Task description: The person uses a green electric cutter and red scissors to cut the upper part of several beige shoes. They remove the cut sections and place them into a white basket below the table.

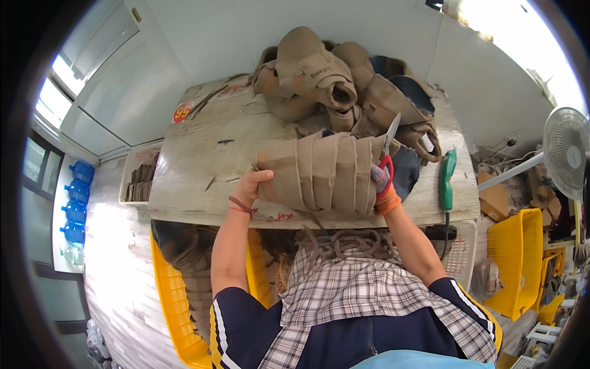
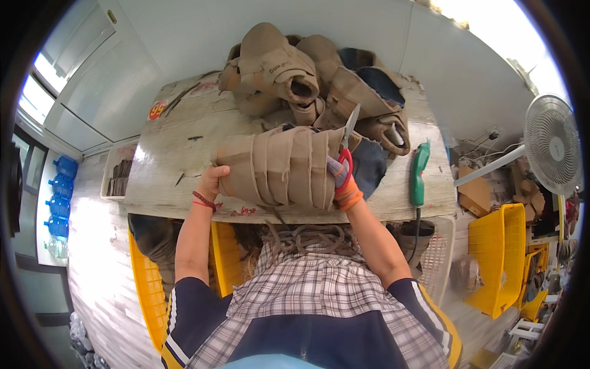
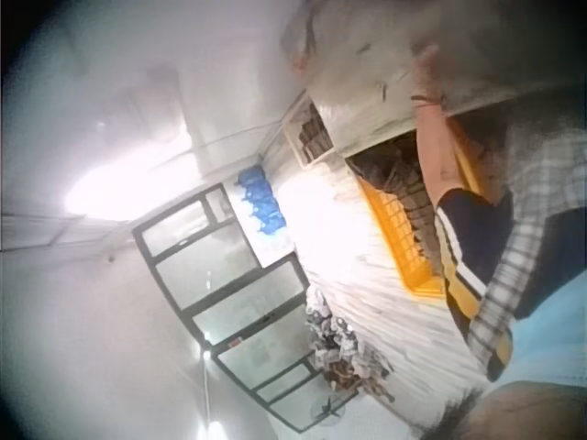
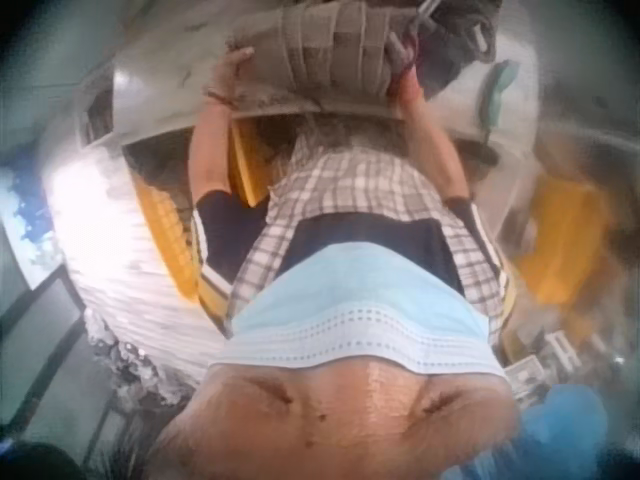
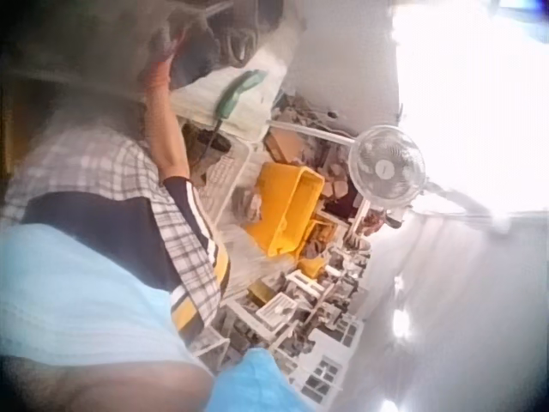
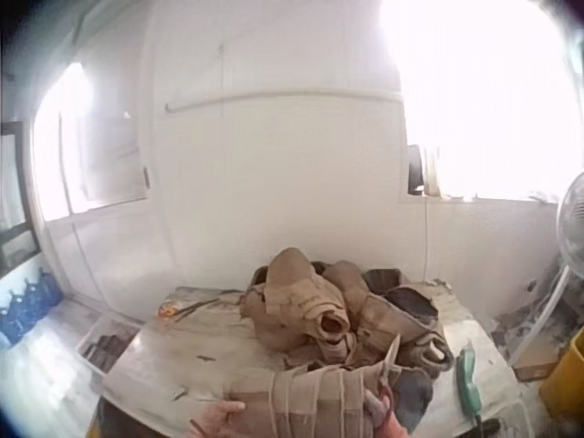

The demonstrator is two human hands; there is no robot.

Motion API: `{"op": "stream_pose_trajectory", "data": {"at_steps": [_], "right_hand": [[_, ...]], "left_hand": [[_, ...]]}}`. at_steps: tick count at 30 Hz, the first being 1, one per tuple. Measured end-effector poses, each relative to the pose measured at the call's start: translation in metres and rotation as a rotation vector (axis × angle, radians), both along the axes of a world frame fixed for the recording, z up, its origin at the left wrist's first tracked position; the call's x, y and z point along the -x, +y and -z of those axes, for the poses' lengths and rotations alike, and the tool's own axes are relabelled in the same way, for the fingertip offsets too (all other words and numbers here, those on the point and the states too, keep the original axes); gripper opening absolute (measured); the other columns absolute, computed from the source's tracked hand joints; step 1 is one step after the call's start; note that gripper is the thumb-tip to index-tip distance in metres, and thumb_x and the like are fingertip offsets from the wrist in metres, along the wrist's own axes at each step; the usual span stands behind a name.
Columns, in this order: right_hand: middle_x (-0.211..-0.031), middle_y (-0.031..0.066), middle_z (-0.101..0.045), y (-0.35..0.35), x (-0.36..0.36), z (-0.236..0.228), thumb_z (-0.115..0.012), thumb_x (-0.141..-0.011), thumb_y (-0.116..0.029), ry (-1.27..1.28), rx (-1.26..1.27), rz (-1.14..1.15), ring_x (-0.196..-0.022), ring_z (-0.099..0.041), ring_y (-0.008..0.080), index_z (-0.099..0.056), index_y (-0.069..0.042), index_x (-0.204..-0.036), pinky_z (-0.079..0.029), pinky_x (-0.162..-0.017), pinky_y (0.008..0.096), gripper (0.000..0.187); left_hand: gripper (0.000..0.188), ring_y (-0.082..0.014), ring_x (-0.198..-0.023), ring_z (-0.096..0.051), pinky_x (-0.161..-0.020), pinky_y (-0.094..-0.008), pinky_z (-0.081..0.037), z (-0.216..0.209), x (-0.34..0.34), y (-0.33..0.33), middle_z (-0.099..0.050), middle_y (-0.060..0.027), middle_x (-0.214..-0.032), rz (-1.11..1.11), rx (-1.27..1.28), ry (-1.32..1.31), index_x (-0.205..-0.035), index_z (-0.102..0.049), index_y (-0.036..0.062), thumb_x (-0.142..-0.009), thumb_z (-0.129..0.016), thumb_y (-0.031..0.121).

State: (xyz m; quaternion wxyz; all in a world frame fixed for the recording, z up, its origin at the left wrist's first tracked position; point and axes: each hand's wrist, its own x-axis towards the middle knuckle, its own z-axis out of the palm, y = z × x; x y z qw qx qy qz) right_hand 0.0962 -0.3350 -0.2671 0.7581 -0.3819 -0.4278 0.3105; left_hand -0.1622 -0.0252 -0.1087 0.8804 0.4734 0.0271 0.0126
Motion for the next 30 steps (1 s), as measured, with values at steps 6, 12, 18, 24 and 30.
{"op": "stream_pose_trajectory", "data": {"at_steps": [6,12,18,24,30], "right_hand": [[-0.129,0.0089,-0.049,0.016,0.066,-0.029,-0.036,-0.100,-0.027,-0.164,0.475,0.533,-0.116,-0.049,0.0176,-0.039,-0.001,-0.133,-0.039,-0.099,0.0264,0.042],[-0.134,0.0061,-0.045,-0.010,0.114,-0.079,-0.035,-0.100,-0.036,0.245,0.046,0.490,-0.123,-0.043,0.0176,-0.039,-0.003,-0.135,-0.034,-0.105,0.0324,0.049],[-0.082,0.0026,-0.060,-0.021,0.151,-0.181,-0.050,-0.095,-0.035,0.274,0.101,0.403,-0.064,-0.053,0.0083,-0.052,-0.002,-0.112,-0.043,-0.056,0.0196,0.037],[-0.076,0.0016,-0.058,-0.074,0.151,-0.179,-0.055,-0.092,-0.039,0.279,0.178,0.577,-0.057,-0.048,0.0054,-0.052,-0.002,-0.113,-0.039,-0.048,0.0183,0.043],[-0.078,0.0042,-0.059,-0.099,0.160,-0.212,-0.052,-0.093,-0.037,0.214,0.138,0.609,-0.058,-0.051,0.0078,-0.052,-0.002,-0.115,-0.038,-0.049,0.0198,0.042]], "left_hand": [[0.045,-0.0229,-0.103,-0.059,-0.086,-0.0378,-0.049,-0.026,0.063,0.046,-0.061,-0.0107,-0.114,-0.215,-0.508,0.431,-0.117,-0.057,0.0014,-0.075,-0.071,0.011],[0.029,-0.0272,-0.099,-0.053,-0.088,-0.0371,-0.043,-0.128,-0.020,-0.012,-0.056,-0.0123,-0.103,-1.149,-1.695,-0.029,-0.103,-0.057,0.0000,-0.083,-0.065,0.019],[0.043,-0.0375,-0.102,-0.049,-0.083,-0.0462,-0.045,-0.133,-0.160,-0.064,-0.046,-0.0195,-0.113,-1.003,-2.124,-0.139,-0.123,-0.049,0.0087,-0.081,-0.057,0.017],[0.043,-0.0279,-0.101,-0.054,-0.081,-0.0367,-0.049,-0.174,-0.121,0.034,-0.057,-0.0128,-0.107,-0.926,-1.842,-0.187,-0.122,-0.054,0.0088,-0.079,-0.050,0.003],[0.034,-0.0220,-0.106,-0.056,-0.096,-0.0358,-0.045,-0.204,0.033,0.009,-0.059,-0.0100,-0.116,-0.131,0.102,-0.233,-0.120,-0.054,0.0039,-0.090,-0.056,0.020]]}}
